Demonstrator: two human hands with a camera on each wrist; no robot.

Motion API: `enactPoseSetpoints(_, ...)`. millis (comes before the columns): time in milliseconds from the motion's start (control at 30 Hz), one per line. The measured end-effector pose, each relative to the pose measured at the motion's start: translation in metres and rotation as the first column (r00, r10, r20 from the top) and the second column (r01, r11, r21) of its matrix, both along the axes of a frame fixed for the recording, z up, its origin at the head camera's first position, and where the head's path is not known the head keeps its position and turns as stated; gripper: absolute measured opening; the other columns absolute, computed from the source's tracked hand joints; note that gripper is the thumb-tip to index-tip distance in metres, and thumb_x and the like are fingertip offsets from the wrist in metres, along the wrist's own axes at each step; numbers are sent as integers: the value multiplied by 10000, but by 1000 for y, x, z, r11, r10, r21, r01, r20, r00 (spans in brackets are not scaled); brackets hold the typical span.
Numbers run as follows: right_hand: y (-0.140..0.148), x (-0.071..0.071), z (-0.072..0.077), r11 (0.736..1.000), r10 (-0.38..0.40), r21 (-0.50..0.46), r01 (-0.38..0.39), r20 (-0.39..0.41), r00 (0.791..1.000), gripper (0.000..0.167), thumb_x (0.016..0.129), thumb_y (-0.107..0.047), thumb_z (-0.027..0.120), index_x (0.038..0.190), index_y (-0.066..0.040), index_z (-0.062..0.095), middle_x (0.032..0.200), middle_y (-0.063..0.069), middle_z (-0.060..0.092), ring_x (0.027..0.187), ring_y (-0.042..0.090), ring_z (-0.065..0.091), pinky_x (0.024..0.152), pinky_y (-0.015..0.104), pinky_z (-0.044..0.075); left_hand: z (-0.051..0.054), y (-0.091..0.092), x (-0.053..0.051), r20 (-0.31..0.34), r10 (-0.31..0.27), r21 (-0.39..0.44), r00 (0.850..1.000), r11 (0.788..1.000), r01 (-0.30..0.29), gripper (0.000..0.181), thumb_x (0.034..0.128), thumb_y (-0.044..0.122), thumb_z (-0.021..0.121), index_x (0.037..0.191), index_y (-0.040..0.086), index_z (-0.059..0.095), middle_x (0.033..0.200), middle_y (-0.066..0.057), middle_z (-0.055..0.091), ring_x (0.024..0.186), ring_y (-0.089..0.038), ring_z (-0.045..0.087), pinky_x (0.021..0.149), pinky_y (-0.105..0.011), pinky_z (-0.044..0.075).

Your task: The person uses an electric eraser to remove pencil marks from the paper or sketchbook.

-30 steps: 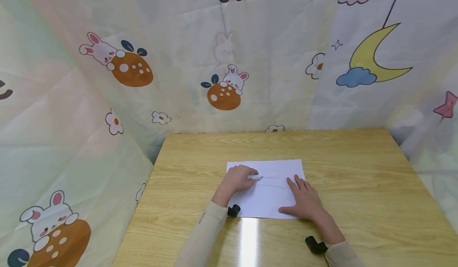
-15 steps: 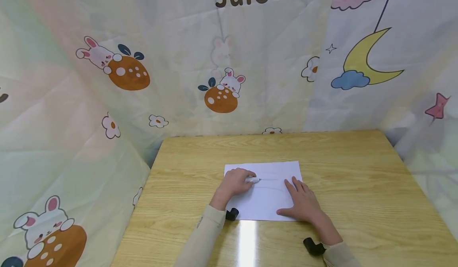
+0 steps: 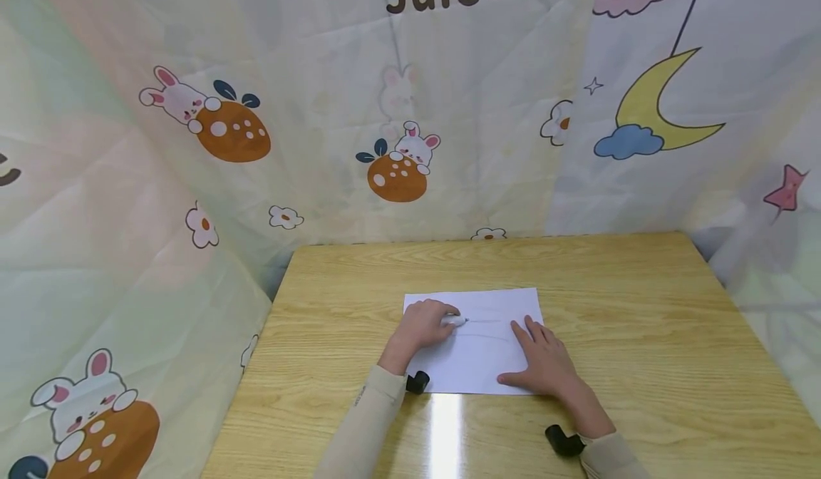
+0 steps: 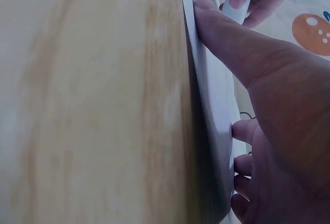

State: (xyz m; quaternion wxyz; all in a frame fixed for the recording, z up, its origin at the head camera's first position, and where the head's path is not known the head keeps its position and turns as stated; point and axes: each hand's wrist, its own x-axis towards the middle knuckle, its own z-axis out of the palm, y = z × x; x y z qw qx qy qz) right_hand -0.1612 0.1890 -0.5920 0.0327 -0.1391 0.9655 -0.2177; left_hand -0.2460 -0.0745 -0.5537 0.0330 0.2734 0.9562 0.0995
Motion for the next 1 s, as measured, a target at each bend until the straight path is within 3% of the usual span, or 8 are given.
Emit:
enactPoseSetpoints(267, -2, 2, 3, 1000, 5, 9, -5, -2, 1000, 1101, 673, -671, 747, 1465, 4, 387, 1504, 305, 267, 1329, 523, 265, 983, 685, 253, 2, 1, -2, -10, -12, -23, 1000, 1000, 12, 235, 872, 302, 672, 1096, 307, 744, 1033, 107, 705, 779, -78, 611, 557, -272, 433)
enactPoseSetpoints(467, -1, 3, 4, 1000, 4, 7, -4, 2, 1000, 1111, 672, -693, 733, 1469, -1, 385, 1509, 297, 264, 1334, 522, 258, 981, 690, 250, 3, 2, -4, 50, -16, -5, 999, 1000, 16, 244, 874, 301, 672, 1108, 305, 742, 1003, 109, 703, 685, -76, 536, 556, -266, 406)
enactPoseSetpoints(700, -1, 2, 3, 1000, 3, -2, -3, -3, 1000, 1115, 669, -703, 727, 1468, -4, 388, 1512, 294, 263, 1336, 517, 258, 983, 689, 246, 3, 2, -7, 25, -23, -1, 999, 1000, 23, 251, 862, 301, 661, 1098, 309, 746, 972, 116, 706, 652, -59, 514, 524, -254, 387)
enactPoseSetpoints(1000, -1, 1, 1, 1000, 5, 1, -5, 4, 1000, 1122, 668, -714, 719, 1469, -3, 384, 1512, 299, 255, 1334, 524, 255, 980, 690, 249, 3, 3, -9, 73, -5, 23, 997, 1000, 3, 258, 846, 287, 670, 1087, 317, 756, 847, 131, 691, 566, -73, 430, 496, -254, 331)
